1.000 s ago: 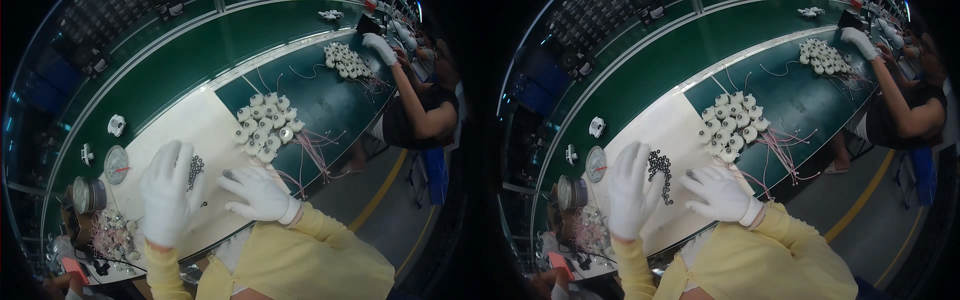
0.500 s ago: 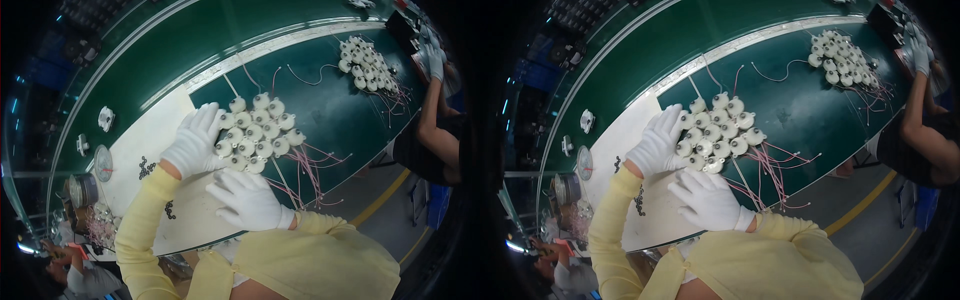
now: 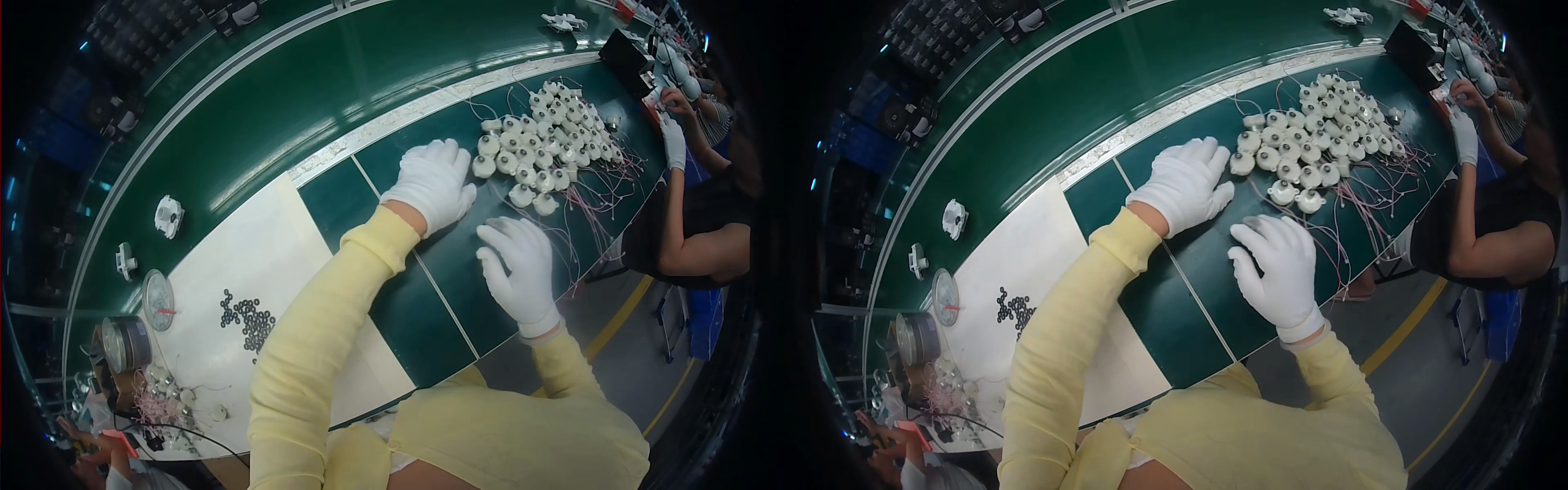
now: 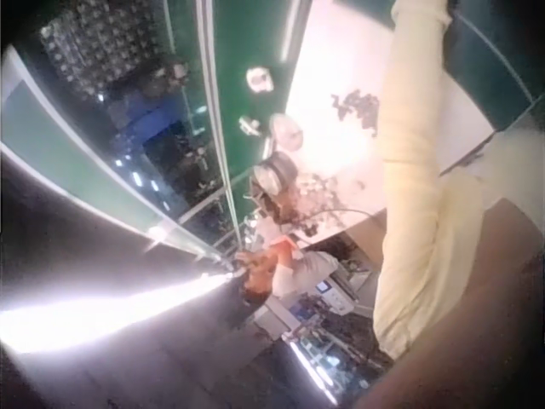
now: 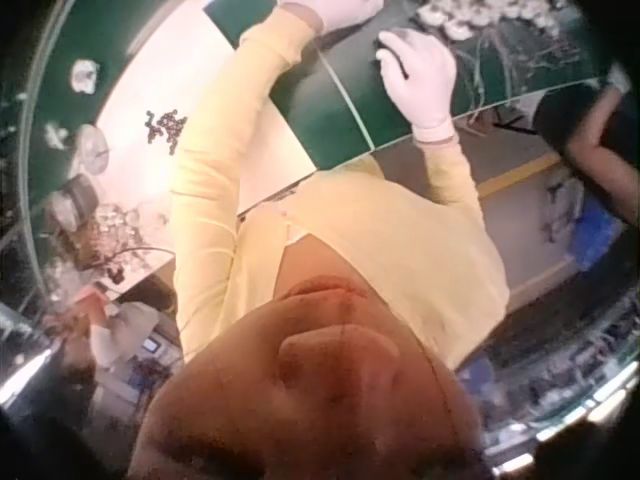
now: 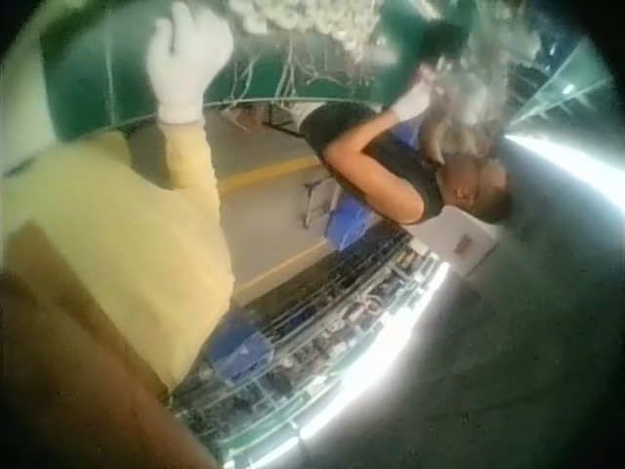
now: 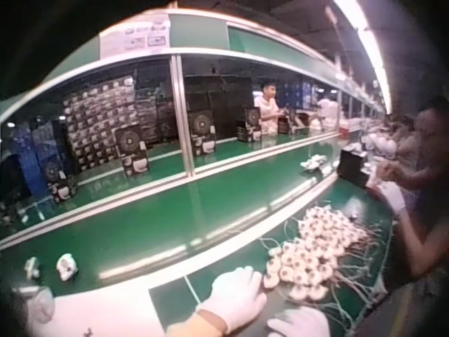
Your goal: The person applies a white substance to the center of white plastic components using a small brush. They then pick up a small metal washer and place it into the center of each component. The person repeats this process for multiple components arranged on the table.
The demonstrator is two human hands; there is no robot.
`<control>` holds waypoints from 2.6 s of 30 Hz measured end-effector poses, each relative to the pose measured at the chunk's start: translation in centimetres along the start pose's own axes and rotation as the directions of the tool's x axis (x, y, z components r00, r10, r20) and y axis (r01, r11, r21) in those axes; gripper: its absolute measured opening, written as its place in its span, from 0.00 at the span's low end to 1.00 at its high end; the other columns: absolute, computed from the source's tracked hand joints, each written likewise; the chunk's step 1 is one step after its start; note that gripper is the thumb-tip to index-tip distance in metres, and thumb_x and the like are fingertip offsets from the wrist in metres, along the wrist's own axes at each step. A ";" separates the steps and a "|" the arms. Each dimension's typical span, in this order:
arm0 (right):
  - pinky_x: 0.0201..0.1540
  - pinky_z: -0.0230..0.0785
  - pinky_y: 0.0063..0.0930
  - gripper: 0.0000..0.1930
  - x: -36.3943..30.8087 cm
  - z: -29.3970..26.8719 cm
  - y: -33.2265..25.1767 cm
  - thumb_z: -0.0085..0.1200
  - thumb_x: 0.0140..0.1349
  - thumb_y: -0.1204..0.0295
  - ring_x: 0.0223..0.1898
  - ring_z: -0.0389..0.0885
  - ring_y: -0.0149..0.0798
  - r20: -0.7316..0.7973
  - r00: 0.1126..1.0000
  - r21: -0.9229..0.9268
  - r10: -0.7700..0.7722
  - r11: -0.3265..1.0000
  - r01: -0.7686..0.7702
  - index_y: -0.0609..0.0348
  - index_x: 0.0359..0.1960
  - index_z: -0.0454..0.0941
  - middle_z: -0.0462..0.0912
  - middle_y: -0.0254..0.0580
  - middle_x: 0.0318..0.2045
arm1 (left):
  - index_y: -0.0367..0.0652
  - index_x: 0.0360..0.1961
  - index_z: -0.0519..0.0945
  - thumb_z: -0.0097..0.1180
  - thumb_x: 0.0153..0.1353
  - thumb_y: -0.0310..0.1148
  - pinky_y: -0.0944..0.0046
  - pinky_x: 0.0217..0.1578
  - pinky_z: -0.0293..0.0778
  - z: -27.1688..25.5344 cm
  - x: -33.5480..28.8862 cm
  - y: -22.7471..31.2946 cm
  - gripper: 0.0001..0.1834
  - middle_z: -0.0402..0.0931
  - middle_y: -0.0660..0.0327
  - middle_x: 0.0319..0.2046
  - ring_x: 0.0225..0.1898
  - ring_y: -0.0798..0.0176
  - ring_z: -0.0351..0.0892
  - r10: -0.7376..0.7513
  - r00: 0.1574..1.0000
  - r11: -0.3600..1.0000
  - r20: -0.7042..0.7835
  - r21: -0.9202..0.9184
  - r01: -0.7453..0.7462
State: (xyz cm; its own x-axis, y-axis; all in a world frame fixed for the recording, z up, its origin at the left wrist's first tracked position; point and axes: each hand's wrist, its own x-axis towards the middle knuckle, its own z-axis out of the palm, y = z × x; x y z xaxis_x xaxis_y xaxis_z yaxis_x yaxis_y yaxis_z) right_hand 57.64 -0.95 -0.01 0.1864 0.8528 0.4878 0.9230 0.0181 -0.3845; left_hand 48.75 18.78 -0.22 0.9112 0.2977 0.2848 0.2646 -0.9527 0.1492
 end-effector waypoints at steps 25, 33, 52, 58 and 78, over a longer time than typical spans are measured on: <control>0.61 0.68 0.39 0.16 -3.6 6.1 -6.8 0.50 0.70 0.74 0.57 0.78 0.54 0.182 0.983 0.009 -0.020 1.000 0.019 0.69 0.56 0.78 0.80 0.57 0.54 | 0.52 0.51 0.82 0.55 0.60 0.62 0.47 0.45 0.74 -21.9 -57.9 -6.1 0.29 0.78 0.57 0.49 0.48 0.48 0.77 -0.886 0.149 -0.023 -0.438 0.364 0.931; 0.59 0.70 0.33 0.15 -1.1 4.0 -8.2 0.49 0.71 0.74 0.53 0.80 0.44 0.377 0.926 0.225 0.018 0.968 -0.110 0.69 0.55 0.79 0.83 0.51 0.52 | 0.48 0.46 0.83 0.58 0.62 0.46 0.51 0.47 0.74 -20.4 -54.8 -0.6 0.17 0.80 0.57 0.45 0.47 0.51 0.79 -0.789 0.451 0.453 -0.416 0.101 0.886; 0.34 0.72 0.48 0.13 7.6 25.4 -47.8 0.51 0.65 0.57 0.31 0.84 0.49 0.475 0.302 0.139 -0.826 0.410 0.902 0.52 0.37 0.79 0.84 0.46 0.34 | 0.51 0.60 0.78 0.60 0.62 0.46 0.43 0.65 0.58 -20.2 -57.2 2.8 0.26 0.72 0.52 0.60 0.63 0.44 0.66 -0.590 0.240 0.092 -0.771 0.230 0.969; 0.37 0.74 0.47 0.14 8.1 24.8 -46.1 0.60 0.59 0.61 0.33 0.84 0.52 0.375 0.283 0.546 -0.883 0.457 0.702 0.57 0.40 0.79 0.84 0.48 0.33 | 0.47 0.65 0.73 0.61 0.62 0.47 0.41 0.65 0.58 -15.3 -59.7 7.7 0.32 0.68 0.47 0.63 0.63 0.38 0.65 -0.634 0.025 0.042 -0.773 -0.002 0.999; 0.16 0.50 0.20 0.43 8.6 0.0 -29.7 0.56 0.62 0.58 0.11 0.61 0.24 0.425 0.693 0.904 -0.582 0.227 -0.363 0.77 0.71 0.54 0.69 0.31 0.17 | 0.44 0.61 0.74 0.64 0.58 0.41 0.43 0.61 0.65 -15.9 -53.9 9.5 0.30 0.69 0.46 0.60 0.61 0.40 0.67 -0.535 0.068 0.072 -0.842 0.036 0.997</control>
State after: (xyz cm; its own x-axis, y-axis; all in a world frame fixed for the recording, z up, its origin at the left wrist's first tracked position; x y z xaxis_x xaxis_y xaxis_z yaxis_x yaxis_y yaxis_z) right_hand 31.87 5.88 15.59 -0.5509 0.8026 0.2289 -0.1628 0.1657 -0.9727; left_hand -2.92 -5.35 0.91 -0.3451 0.5811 0.7370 0.9384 0.2265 0.2609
